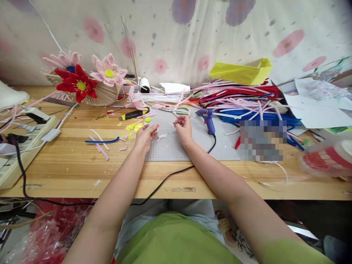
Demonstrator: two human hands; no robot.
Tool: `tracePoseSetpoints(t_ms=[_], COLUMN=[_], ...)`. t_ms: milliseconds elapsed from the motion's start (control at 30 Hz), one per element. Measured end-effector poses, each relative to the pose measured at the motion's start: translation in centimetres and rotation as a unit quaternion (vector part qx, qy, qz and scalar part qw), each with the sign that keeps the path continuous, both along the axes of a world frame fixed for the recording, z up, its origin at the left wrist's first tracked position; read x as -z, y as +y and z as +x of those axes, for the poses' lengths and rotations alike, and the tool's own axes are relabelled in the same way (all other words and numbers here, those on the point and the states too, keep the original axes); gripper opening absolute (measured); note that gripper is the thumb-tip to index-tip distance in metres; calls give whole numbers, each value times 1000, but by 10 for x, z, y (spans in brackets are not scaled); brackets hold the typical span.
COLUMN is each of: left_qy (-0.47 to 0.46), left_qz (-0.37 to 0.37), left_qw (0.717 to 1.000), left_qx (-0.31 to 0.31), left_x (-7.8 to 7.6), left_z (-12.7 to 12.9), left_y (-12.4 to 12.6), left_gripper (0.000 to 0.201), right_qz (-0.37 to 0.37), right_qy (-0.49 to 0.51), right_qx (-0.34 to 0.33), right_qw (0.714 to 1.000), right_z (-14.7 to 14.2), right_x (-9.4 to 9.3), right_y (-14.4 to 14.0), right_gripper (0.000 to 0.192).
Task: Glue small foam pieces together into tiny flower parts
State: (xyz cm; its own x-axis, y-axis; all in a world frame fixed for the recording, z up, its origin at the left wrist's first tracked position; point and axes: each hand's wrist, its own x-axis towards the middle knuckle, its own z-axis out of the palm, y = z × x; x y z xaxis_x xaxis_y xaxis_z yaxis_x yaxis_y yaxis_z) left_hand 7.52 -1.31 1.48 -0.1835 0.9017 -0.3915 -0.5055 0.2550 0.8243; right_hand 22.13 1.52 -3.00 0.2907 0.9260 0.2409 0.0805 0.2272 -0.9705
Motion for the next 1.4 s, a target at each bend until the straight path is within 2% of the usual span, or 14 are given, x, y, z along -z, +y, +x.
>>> tracePoseSetpoints(t_ms=[133, 267, 467, 567, 633, 667, 767, 833, 900, 967, 1067, 1200, 1400], left_qy=[21, 64, 115, 198, 299, 361, 539, 611, 640, 627, 565, 488, 435], left_qz=[3, 37, 92, 112, 140, 154, 159, 148, 134, 128, 129, 124, 170], left_qw=[1000, 996, 989, 974, 943, 918, 816, 754, 722, 728, 773, 831, 855], left_qx=[-24, -44, -6, -1, 29, 53, 134, 190, 224, 246, 257, 237, 228], left_x=[4, 10, 14, 9, 2, -3, -13, -14, -12, -6, 4, 15, 24], left_z=[-1, -2, -3, -4, -1, 3, 19, 32, 41, 44, 40, 31, 30], left_y=[3, 5, 9, 17, 25, 29, 40, 47, 52, 57, 63, 68, 73], left_gripper=[38, 50, 52, 55, 60, 63, 69, 73, 75, 76, 71, 62, 88], right_qz=[2, -1, -62, -85, -95, -98, -105, -106, -105, -104, -101, -102, -113], right_qy=[-13, 1, 48, 63, 72, 77, 94, 103, 105, 103, 105, 103, 68], right_qx=[6, 3, 42, 48, 48, 48, 48, 45, 39, 34, 38, 47, 45], right_qw=[1000, 1000, 996, 993, 992, 991, 989, 988, 988, 989, 989, 988, 990], right_z=[10, 25, 33, 34, 35, 35, 34, 34, 34, 34, 34, 34, 35], right_x=[-3, -5, -4, -4, -5, -6, -8, -8, -8, -8, -6, -6, -6], right_y=[5, 13, 19, 21, 22, 22, 22, 21, 20, 20, 21, 23, 23], right_gripper=[27, 20, 16, 17, 17, 17, 17, 17, 17, 17, 17, 17, 18])
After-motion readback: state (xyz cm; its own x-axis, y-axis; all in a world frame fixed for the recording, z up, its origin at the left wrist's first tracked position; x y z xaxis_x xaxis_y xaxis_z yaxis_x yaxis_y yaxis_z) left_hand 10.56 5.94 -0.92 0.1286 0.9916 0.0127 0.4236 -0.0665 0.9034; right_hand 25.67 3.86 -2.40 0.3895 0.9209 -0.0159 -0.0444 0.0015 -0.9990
